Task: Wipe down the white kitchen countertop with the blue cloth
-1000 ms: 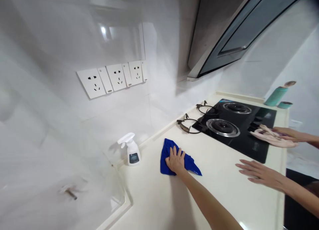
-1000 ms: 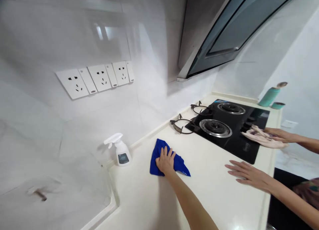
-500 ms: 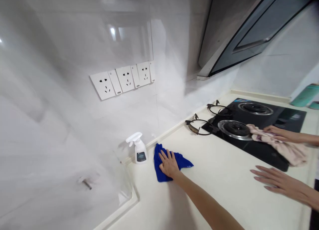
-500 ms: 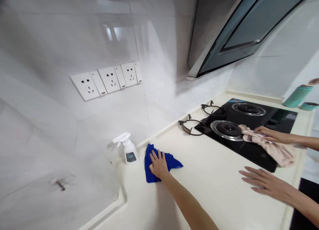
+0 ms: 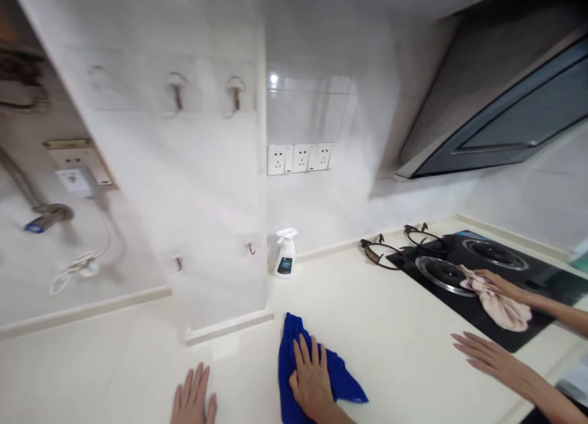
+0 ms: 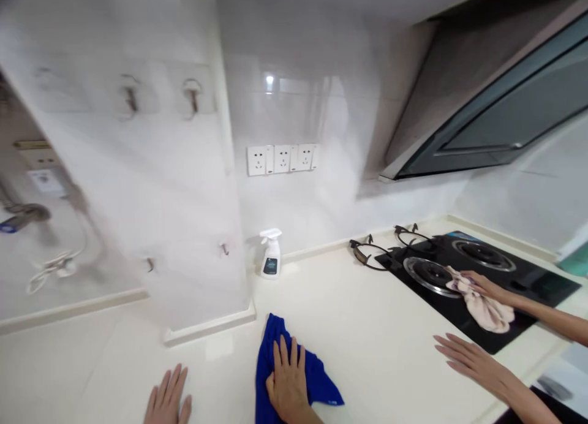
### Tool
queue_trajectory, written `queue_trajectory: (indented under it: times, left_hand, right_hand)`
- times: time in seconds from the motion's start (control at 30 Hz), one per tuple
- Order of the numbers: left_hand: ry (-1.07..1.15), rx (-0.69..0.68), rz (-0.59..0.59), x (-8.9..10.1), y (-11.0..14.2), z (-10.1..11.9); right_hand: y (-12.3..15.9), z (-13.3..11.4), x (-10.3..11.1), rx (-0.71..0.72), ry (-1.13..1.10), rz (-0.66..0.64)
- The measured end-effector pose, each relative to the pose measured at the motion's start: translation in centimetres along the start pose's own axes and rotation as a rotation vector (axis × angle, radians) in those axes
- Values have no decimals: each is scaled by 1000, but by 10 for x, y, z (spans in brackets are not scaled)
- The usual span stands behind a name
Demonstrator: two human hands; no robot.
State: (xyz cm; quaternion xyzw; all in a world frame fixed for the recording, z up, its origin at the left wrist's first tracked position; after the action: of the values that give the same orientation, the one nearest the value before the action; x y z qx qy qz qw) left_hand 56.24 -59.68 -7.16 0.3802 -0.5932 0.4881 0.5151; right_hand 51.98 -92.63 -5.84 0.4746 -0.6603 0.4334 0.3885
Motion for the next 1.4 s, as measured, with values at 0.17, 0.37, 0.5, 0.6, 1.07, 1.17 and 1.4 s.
queue_trajectory:
  times: [0.17,0.37,0.5,0.6,1.07,1.17,1.4]
  left_hand:
    - [13,-16,54,6,4,3]
    - [71,-76,149,9,18,8]
    - [174,-82,209,13,39,21]
    - [265,-27,224,21,48,30]
    - [1000,268,-30,67,45,-15]
    - [1011,237,-81,69,42,-26]
    - [855,308,-240,46,64,-42]
  right_hand:
    - [19,-86,-15,-14,-84,-112]
    - [46,-173,-5,319,-443,-361]
    - [63,-153,1,348,-537,-279]
    - [67,-105,2,100,-448,-54]
    - [70,-115,8,56,-817,-53]
    - [68,-112,5,23,-884,-26]
    - [74,-107,-4,-89,-851,85]
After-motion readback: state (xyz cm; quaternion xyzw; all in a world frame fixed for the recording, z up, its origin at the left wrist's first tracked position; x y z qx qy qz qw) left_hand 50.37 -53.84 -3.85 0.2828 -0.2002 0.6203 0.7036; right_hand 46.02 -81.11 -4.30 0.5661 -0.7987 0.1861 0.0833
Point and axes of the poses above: each hand's wrist, its own y-axis away from the middle knuckle, its own x-axis out of the back of the hand, z = x × y, the point moved 7 cm from there along -y, towards the middle knuckle, and after that the axes turned 8 degrees about -y, right-handed, at the moved point
